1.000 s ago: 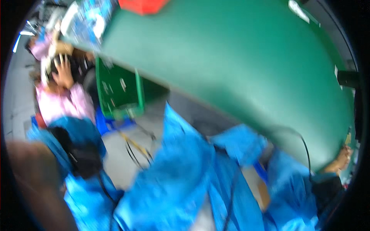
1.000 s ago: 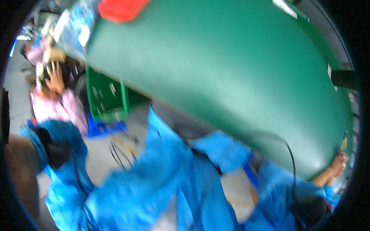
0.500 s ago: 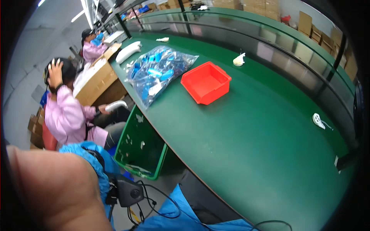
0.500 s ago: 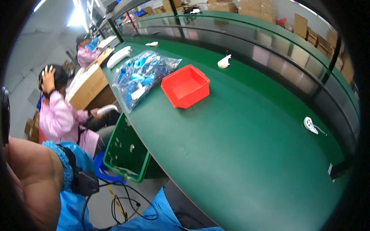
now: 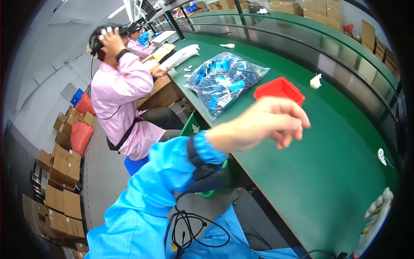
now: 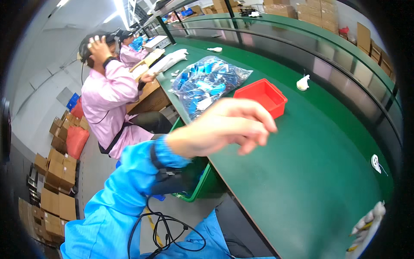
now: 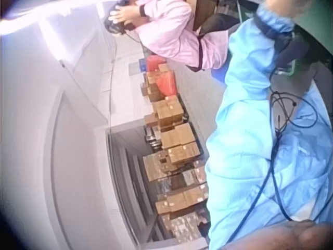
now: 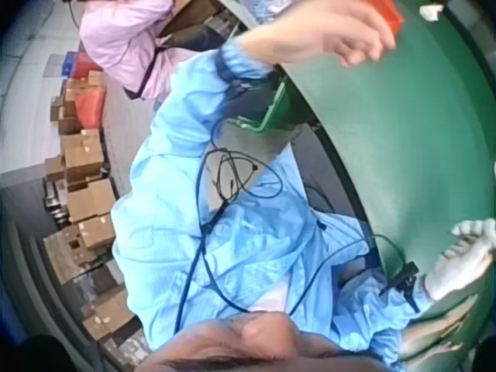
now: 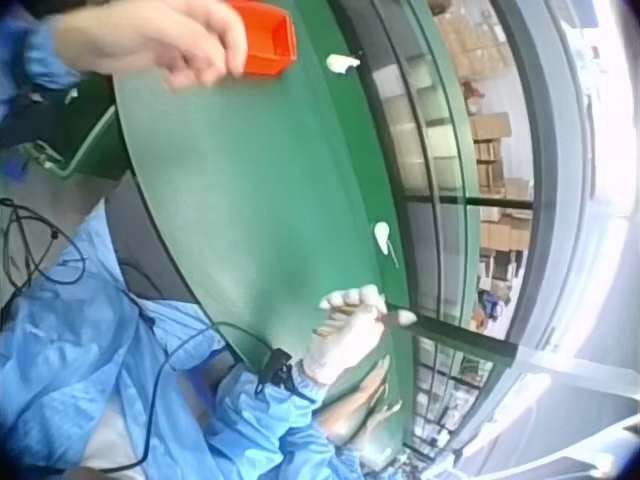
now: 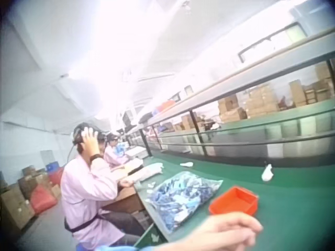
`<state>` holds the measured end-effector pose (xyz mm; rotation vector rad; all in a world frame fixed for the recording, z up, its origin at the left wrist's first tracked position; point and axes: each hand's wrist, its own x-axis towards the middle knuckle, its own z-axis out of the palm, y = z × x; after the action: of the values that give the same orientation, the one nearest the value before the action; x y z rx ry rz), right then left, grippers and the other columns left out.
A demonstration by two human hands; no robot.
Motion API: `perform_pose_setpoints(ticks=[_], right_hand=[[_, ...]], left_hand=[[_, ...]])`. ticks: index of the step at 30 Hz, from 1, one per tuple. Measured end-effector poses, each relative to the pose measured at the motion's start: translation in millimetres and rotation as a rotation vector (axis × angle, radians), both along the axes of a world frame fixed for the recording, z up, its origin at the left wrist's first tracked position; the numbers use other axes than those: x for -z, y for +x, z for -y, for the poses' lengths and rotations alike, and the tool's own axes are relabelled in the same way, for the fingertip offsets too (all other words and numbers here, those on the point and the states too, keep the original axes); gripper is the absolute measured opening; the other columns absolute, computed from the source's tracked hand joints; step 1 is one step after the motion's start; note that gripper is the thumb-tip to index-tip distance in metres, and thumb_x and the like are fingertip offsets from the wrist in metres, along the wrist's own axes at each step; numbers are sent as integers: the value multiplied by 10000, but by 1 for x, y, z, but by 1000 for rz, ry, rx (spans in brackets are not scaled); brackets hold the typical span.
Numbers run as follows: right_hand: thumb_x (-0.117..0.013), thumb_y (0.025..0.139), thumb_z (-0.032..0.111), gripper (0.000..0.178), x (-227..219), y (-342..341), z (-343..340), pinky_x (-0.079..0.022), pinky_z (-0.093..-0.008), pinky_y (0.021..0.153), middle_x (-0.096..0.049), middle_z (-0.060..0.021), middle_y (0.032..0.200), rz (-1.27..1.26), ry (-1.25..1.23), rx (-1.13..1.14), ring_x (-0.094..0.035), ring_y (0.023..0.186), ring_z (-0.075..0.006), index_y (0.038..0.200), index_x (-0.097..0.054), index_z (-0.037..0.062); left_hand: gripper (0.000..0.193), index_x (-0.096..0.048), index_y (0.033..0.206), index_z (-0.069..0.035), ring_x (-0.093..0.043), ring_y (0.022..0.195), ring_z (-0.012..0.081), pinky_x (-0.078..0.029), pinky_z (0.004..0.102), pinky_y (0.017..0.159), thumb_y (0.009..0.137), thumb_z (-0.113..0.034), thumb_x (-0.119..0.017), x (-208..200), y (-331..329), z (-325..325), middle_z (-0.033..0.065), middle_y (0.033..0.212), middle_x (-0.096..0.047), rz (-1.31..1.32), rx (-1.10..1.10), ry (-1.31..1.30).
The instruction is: The person is using pliers and a small scraper tool to clean and assemble white plastic housing components on an assembly line.
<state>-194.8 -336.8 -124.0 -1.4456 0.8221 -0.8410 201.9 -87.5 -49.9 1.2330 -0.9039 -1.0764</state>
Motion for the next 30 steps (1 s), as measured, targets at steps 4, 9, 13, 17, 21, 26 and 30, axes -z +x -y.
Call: perform_pose_setpoints(ticks=[4, 9, 13, 17, 21, 26, 30], right_hand=[[-529, 1017, 442, 396, 12, 58, -37, -350, -187, 449, -492, 59, 796, 85, 115, 264, -441, 575, -25, 1200, -600, 98], [-518, 1004, 481, 415, 39, 65, -18, -378, -236, 432, -492, 40, 763, 67, 241, 228, -464, 555, -65, 1160, -594, 104], [-513, 1008, 469, 405, 47, 59, -17, -414, -273, 435, -502, 25, 755, 186, 215, 163, -498, 555, -96, 1158, -583, 99], [-542, 997, 412, 362, 46, 59, -18, -461, -322, 427, -526, -12, 738, 243, 241, 144, -533, 560, -146, 1124, -559, 74], [-533, 1031, 319, 325, 23, 59, -21, -482, -295, 520, -574, -26, 798, 179, 375, 125, -569, 643, -150, 1177, -583, 34], [-537, 1016, 302, 311, 29, 52, -10, -495, -338, 531, -560, -37, 813, 187, 362, 102, -559, 638, -166, 1181, -555, 38], [-481, 1021, 202, 268, 37, 54, 0, -523, -390, 606, -549, -71, 829, 279, 420, 44, -558, 646, -200, 1197, -528, 5]], left_hand=[[173, -648, 1033, -18, -626, 669, 127, -503, 275, 595, 948, -166, -618, 72, 3, 50, 65, 810, -663, 41, 50, 125], [182, -633, 914, -15, -654, 736, 374, -513, 467, 669, 919, -188, -580, 139, -41, 121, 182, 792, -674, 893, 90, -127], [256, -611, 892, -27, -627, 702, 400, -488, 495, 642, 992, -253, -541, 145, -75, 154, 178, 723, -641, 808, 49, -161], [245, -591, 905, -41, -612, 700, 388, -472, 470, 625, 1007, -257, -536, 165, -75, 164, 170, 742, -626, 830, 89, -205], [234, -618, 926, -32, -594, 646, 339, -464, 431, 610, 1003, -242, -550, 151, -76, 150, 151, 716, -601, 688, 151, -206], [191, -660, 947, -59, -649, 707, 350, -516, 425, 636, 974, -235, -589, 152, -84, 158, 147, 783, -662, 845, 180, -243], [159, -686, 951, -61, -666, 709, 336, -535, 402, 637, 952, -207, -623, 152, -70, 160, 140, 807, -686, 852, 157, -252]])
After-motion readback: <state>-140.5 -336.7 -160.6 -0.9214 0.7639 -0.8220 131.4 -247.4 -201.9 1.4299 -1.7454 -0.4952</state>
